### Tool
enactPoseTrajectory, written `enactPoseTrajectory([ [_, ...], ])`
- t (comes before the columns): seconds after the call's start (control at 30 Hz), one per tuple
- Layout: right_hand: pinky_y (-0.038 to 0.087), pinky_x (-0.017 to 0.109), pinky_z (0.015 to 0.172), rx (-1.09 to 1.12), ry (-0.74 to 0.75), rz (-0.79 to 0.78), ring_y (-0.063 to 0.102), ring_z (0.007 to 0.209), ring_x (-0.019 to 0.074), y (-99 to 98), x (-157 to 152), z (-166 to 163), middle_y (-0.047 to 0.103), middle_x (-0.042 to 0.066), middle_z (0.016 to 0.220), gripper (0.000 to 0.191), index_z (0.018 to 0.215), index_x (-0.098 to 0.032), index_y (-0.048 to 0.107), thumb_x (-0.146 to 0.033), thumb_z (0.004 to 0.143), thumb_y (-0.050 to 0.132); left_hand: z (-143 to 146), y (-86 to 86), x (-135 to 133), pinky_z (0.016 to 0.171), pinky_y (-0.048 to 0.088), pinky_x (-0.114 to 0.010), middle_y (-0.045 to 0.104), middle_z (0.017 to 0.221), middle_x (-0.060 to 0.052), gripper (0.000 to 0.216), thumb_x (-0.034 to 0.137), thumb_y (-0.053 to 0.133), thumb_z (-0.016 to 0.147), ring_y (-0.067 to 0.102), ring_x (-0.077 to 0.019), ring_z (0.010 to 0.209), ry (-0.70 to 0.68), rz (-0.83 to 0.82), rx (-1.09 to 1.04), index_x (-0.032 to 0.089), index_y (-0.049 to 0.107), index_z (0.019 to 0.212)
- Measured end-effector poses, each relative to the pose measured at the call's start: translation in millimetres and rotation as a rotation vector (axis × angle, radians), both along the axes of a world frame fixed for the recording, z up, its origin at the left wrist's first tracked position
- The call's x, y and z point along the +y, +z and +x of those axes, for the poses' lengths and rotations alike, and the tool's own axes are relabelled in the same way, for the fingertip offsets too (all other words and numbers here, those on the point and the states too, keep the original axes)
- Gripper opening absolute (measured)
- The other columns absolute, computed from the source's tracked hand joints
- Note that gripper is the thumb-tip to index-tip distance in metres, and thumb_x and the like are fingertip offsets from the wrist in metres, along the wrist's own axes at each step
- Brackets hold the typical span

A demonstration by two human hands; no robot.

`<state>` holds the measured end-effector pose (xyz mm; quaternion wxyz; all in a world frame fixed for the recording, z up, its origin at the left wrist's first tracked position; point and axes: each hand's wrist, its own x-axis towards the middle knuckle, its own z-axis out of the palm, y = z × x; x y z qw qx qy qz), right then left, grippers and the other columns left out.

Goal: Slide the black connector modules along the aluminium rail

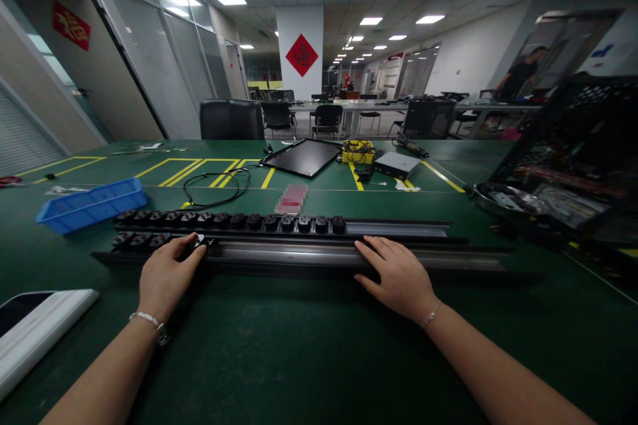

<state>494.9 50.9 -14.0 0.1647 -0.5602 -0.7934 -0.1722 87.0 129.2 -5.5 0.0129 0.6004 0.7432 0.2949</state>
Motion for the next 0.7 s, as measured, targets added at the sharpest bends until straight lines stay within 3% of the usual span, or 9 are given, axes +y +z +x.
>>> enactPoseTrajectory([
  [0.7, 0.037, 0.043, 0.098, -0.006, -0.002, -0.002, 0.048, 0.117, 0.0275, 0.6, -0.7, -0.5, 0.054, 0.012, 0.130, 0.056, 0.130, -0.018, 0.051, -0.048, 0.083, 0.050, -2.3, -4.1, 1.3, 0.089, 0.046, -0.039, 0.067, 0.109, -0.008, 0.048, 0.048, 0.048, 0.077, 0.062, -0.0258, 0.100, -0.060, 0.067, 0.010, 0.020, 0.062, 0.113],
])
